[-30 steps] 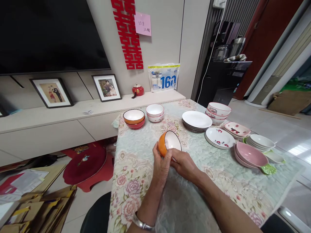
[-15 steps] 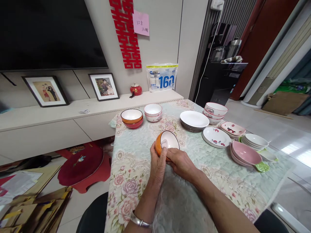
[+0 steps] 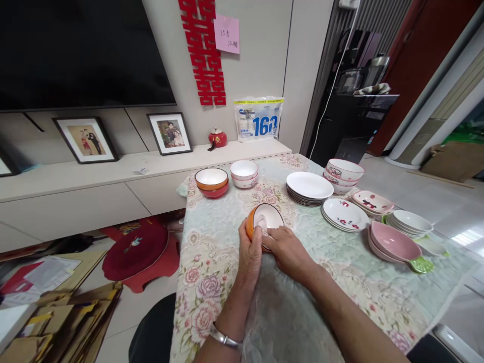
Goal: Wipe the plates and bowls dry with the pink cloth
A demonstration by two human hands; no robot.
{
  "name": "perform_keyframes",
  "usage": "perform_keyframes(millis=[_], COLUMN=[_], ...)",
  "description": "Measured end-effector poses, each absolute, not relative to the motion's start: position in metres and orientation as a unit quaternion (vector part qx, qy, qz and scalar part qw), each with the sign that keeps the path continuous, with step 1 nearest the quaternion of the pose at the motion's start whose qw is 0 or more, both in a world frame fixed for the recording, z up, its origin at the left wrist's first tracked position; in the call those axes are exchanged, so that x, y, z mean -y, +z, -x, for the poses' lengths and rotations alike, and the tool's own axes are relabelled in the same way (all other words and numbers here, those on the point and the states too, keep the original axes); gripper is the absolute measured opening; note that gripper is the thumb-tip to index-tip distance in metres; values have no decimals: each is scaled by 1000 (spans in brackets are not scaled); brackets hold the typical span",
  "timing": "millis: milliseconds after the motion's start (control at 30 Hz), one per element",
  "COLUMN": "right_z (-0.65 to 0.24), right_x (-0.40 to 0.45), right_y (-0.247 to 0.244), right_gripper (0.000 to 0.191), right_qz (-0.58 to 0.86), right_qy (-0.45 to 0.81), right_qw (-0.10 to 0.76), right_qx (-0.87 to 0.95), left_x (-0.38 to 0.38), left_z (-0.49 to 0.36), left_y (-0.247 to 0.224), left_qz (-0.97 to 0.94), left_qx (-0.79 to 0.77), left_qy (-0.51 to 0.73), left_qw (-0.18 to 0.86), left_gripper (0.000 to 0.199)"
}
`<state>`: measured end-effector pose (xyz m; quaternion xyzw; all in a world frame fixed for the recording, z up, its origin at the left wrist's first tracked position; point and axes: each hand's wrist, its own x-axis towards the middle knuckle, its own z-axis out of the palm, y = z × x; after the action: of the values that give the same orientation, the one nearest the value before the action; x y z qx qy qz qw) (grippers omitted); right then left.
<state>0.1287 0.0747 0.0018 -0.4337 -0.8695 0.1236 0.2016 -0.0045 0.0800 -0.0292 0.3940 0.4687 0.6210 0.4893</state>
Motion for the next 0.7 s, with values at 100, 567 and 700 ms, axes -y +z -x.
perform_keyframes(millis=[100, 567, 700], right_z=[-126, -128, -124], right_x=[-75, -75, -73], right_y=[-3, 4, -1], right_gripper=[24, 40, 23], right_qz=[445, 417, 441], right_qy=[194, 164, 225], right_qw=[258, 222, 274], right_qx=[835, 866, 825], left_x=[-76, -80, -76], left_z=[2, 7, 4], left_y=[-27, -29, -28], left_qz=[-418, -386, -398], left_qx=[-473, -475, -477], left_qy=[607, 617, 609], left_qw=[482, 495, 494], left_gripper=[73, 60, 73])
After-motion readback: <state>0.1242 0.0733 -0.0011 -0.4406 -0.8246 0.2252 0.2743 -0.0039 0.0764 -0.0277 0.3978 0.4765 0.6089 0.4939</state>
